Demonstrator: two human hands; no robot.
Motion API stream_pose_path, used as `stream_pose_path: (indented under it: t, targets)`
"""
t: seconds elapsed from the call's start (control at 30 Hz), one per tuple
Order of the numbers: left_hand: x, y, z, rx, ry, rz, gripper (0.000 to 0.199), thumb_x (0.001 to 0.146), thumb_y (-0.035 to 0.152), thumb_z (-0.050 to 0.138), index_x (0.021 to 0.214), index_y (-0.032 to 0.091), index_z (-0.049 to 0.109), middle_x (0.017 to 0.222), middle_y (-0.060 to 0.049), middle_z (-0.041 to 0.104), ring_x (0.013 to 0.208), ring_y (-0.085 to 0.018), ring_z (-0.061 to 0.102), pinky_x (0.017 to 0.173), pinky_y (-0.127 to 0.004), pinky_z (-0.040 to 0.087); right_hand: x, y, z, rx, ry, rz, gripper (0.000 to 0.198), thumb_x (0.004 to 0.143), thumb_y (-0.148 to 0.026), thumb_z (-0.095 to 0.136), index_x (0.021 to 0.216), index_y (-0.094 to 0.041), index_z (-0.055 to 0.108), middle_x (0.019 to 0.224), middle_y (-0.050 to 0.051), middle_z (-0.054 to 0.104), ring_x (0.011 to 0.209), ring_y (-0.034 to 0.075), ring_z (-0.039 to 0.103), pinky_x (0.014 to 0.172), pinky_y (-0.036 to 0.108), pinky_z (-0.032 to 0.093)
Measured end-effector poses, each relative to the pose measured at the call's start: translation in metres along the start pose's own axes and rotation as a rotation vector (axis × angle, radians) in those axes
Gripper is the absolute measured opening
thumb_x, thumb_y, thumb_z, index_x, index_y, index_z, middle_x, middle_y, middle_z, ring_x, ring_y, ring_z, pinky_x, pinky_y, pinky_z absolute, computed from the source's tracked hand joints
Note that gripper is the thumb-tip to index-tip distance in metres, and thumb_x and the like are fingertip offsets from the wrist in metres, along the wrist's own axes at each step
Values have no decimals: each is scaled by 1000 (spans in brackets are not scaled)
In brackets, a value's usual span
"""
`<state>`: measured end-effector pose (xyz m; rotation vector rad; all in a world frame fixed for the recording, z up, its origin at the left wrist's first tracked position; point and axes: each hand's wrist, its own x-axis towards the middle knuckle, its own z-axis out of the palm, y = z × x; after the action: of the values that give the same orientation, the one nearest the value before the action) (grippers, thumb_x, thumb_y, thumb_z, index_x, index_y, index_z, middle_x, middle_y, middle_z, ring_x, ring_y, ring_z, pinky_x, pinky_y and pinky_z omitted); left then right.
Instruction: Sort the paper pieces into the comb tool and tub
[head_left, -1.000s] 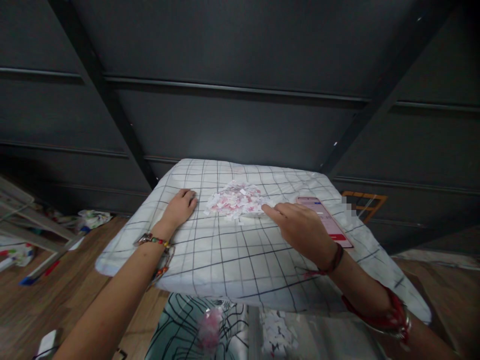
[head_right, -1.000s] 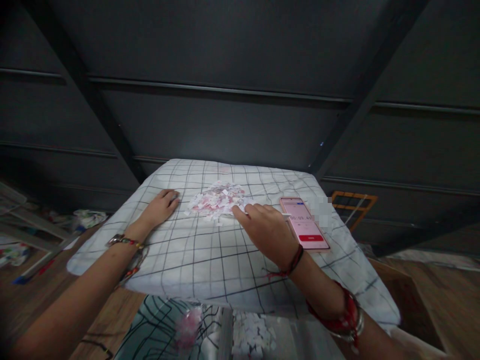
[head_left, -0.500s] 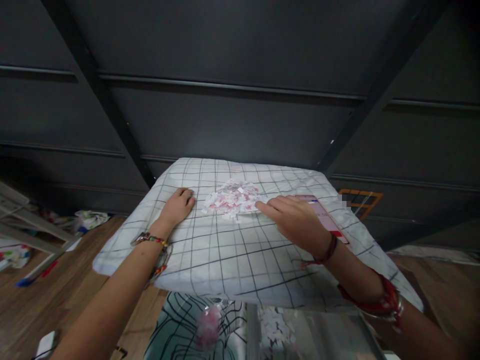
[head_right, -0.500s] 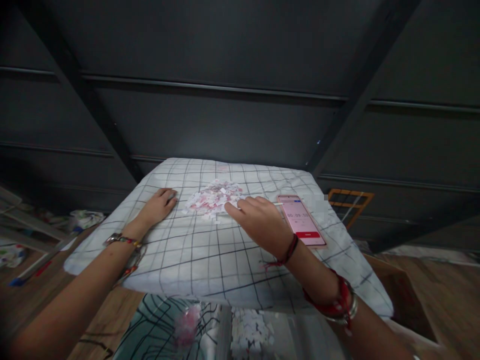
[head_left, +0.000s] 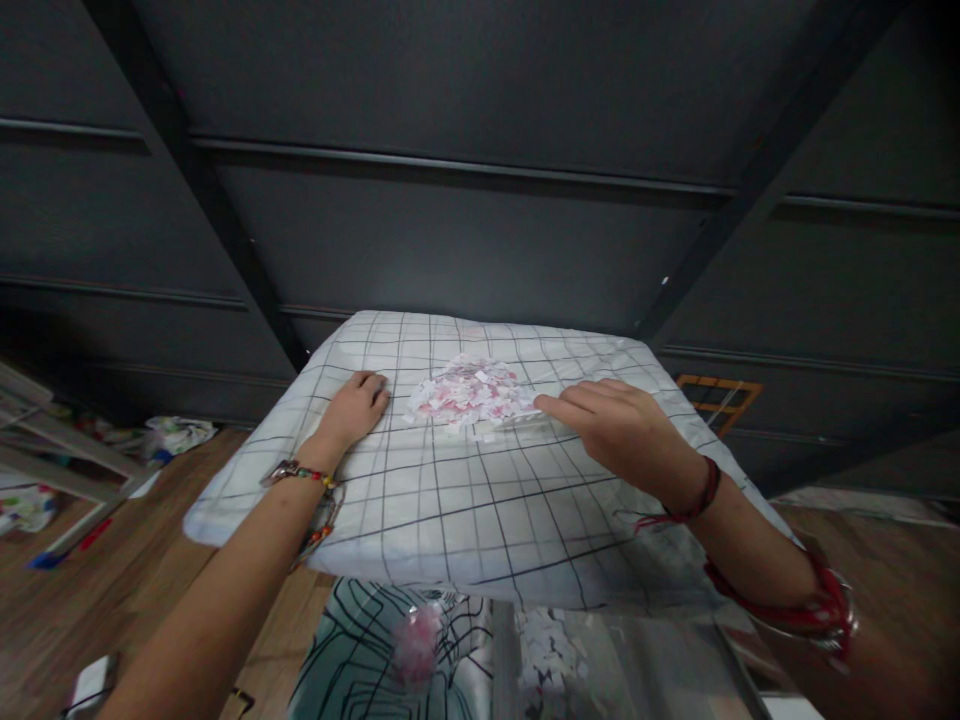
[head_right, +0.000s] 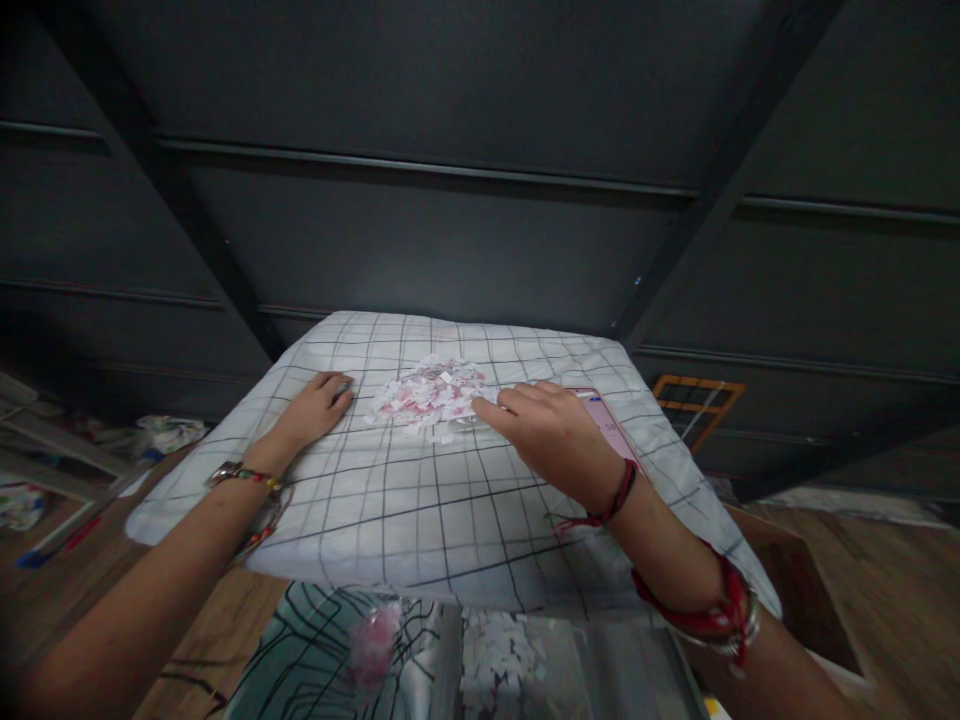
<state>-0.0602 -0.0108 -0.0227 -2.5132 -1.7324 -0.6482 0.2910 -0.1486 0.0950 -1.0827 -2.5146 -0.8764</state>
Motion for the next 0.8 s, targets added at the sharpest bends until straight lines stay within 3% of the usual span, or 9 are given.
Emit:
stream_pose_path:
  t: [0.3,0.63,0.8]
  targets:
    - [0,-2,2,-1,12,3,40,92,36,34,114,14,60,120,-15,61,115,-27,53,107,-45,44,-1,-6,0,-7,-24,24,38,79,5,45,100,-19,66,72,0,64,66,14,52,65,28,34]
    - [1,-1,2,5,17,2,38,91,34,36,113,14,60,119,-14,60,115,-26,53,107,-44,44,11,-30,-11,-16,-42,-32,29,89,-4,44,98,-19,66,66,-1,58,60,14,44,60,30,28]
    - [0,0,0,16,5,-6,37,91,34,36,113,16,60,117,-12,61,114,-25,53,108,-42,43,15,-31,-19,-73,-106,77,30,86,-1,43,95,-19,66,66,1,59,60,14,46,59,30,28]
